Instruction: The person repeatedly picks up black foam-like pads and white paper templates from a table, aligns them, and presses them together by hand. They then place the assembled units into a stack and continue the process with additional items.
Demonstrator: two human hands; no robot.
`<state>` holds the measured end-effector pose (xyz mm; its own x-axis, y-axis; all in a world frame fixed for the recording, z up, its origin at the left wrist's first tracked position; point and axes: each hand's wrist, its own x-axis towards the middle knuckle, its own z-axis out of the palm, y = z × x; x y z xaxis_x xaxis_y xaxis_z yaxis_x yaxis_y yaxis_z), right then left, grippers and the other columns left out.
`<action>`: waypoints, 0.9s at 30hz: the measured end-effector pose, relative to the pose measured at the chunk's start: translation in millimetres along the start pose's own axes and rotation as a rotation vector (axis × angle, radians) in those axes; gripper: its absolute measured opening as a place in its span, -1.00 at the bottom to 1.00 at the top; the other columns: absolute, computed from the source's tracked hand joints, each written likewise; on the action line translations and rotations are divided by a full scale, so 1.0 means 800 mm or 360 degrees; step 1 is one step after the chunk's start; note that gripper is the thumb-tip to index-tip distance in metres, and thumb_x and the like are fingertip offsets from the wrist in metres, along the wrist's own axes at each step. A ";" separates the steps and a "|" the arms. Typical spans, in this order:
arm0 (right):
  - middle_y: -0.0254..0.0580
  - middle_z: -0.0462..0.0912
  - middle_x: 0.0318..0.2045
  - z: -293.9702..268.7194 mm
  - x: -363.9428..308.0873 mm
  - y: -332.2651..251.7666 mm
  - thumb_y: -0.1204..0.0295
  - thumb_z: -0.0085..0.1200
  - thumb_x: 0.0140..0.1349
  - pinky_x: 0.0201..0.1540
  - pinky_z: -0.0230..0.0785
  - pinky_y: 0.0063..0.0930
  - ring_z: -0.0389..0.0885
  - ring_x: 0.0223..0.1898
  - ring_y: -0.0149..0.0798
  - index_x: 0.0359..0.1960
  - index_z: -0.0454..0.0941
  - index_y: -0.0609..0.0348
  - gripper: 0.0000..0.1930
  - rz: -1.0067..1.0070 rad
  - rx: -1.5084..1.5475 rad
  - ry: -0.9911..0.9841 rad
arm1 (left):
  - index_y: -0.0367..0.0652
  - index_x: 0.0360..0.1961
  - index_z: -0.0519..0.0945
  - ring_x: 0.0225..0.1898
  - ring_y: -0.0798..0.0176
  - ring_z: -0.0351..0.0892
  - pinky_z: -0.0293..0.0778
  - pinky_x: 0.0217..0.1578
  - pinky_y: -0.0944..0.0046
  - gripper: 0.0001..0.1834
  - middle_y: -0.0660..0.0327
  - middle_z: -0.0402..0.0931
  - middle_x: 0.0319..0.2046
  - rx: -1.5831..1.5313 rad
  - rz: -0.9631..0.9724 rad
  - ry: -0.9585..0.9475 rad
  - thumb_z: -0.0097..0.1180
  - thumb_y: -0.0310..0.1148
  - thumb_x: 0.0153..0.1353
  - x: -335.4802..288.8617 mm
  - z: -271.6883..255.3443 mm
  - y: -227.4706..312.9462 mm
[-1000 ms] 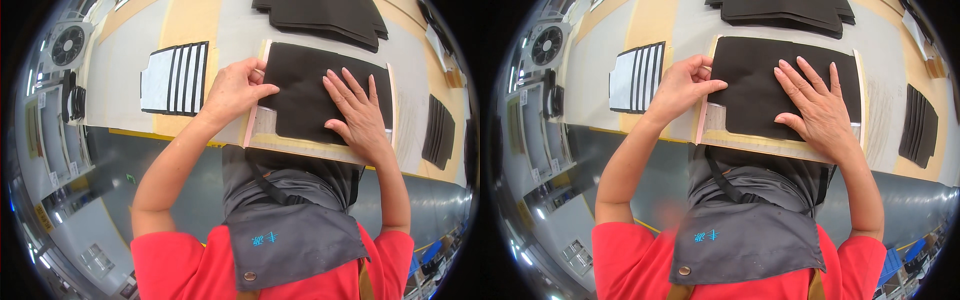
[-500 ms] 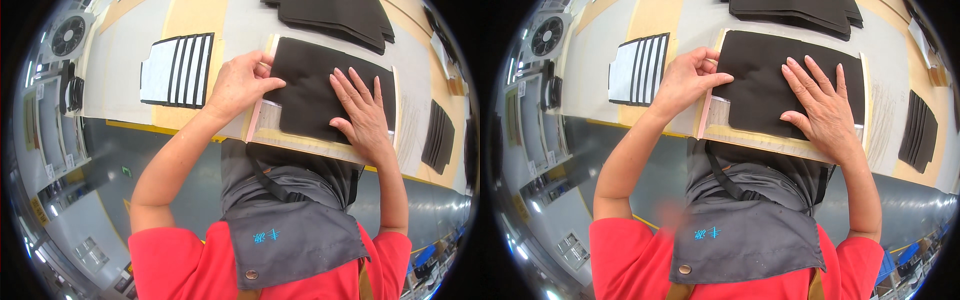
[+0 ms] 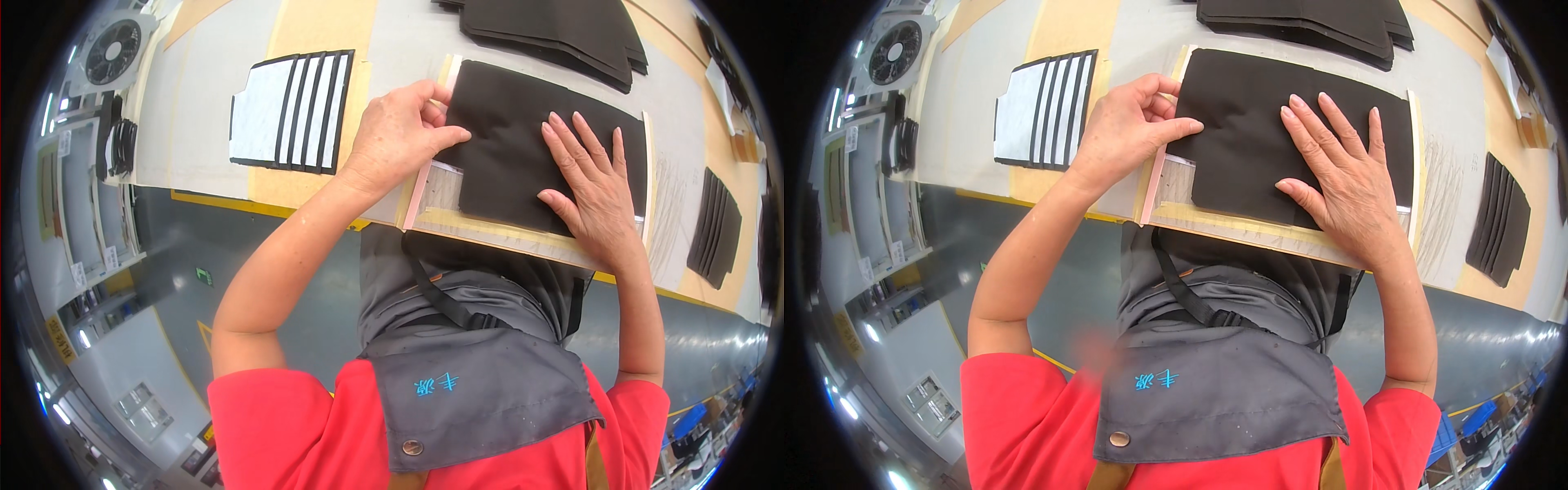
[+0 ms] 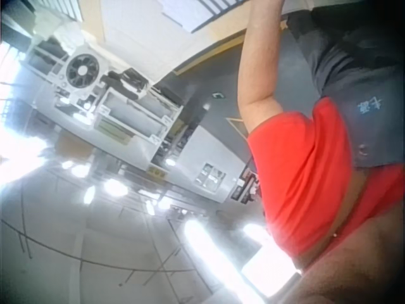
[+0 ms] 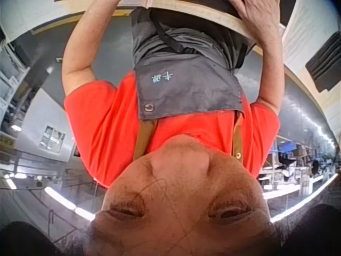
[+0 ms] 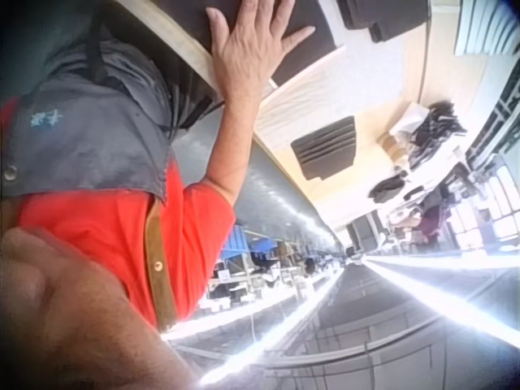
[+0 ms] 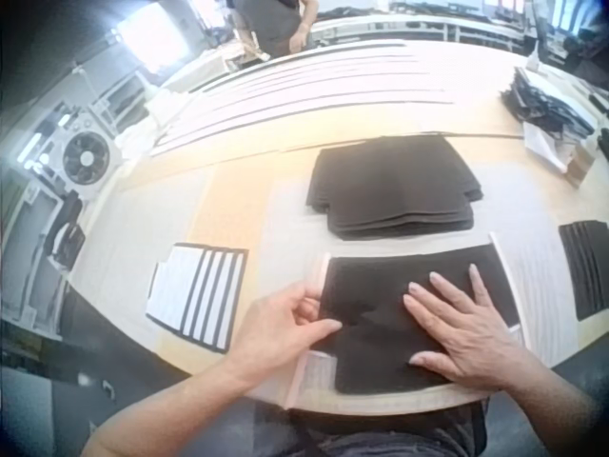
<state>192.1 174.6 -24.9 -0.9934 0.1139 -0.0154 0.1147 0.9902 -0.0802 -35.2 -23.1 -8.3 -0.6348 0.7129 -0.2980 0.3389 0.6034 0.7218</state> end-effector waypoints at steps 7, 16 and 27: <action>-0.52 0.19 0.64 0.001 0.000 0.000 -0.23 -0.08 0.48 0.70 -0.39 0.18 0.02 0.67 -0.23 0.66 0.16 -0.22 -0.20 0.0006 0.0012 0.0018 | -0.16 0.02 0.71 -0.35 0.45 0.65 0.61 -0.23 0.37 -0.59 0.32 0.71 -0.38 0.0000 0.0032 0.0036 0.54 -0.30 0.17 -0.001 0.003 -0.002; -0.49 0.21 0.63 0.000 0.000 0.001 -0.19 -0.05 0.50 0.69 -0.38 0.19 0.04 0.67 -0.21 0.65 0.19 -0.18 -0.22 -0.0008 0.0028 0.0027 | -0.17 0.10 0.67 -0.39 0.43 0.58 0.57 -0.28 0.36 -0.49 0.30 0.65 -0.38 0.0026 0.0179 0.0109 0.56 -0.31 0.14 -0.006 0.003 0.001; -0.43 0.24 0.62 -0.004 0.000 0.002 -0.17 -0.01 0.49 0.69 -0.46 0.20 0.03 0.67 -0.18 0.64 0.21 -0.10 -0.21 -0.0032 0.0099 0.0026 | -0.18 0.11 0.68 0.04 -0.06 0.58 0.57 0.05 0.07 -0.53 0.06 0.59 0.01 0.0391 0.0899 0.0459 0.49 -0.45 0.16 -0.020 0.019 -0.009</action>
<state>192.1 176.6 -21.9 -0.9954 0.0960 0.0032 0.0946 0.9853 -0.1424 -17.3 -33.7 -18.1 -0.4624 0.8393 0.2859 0.7989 0.2545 0.5451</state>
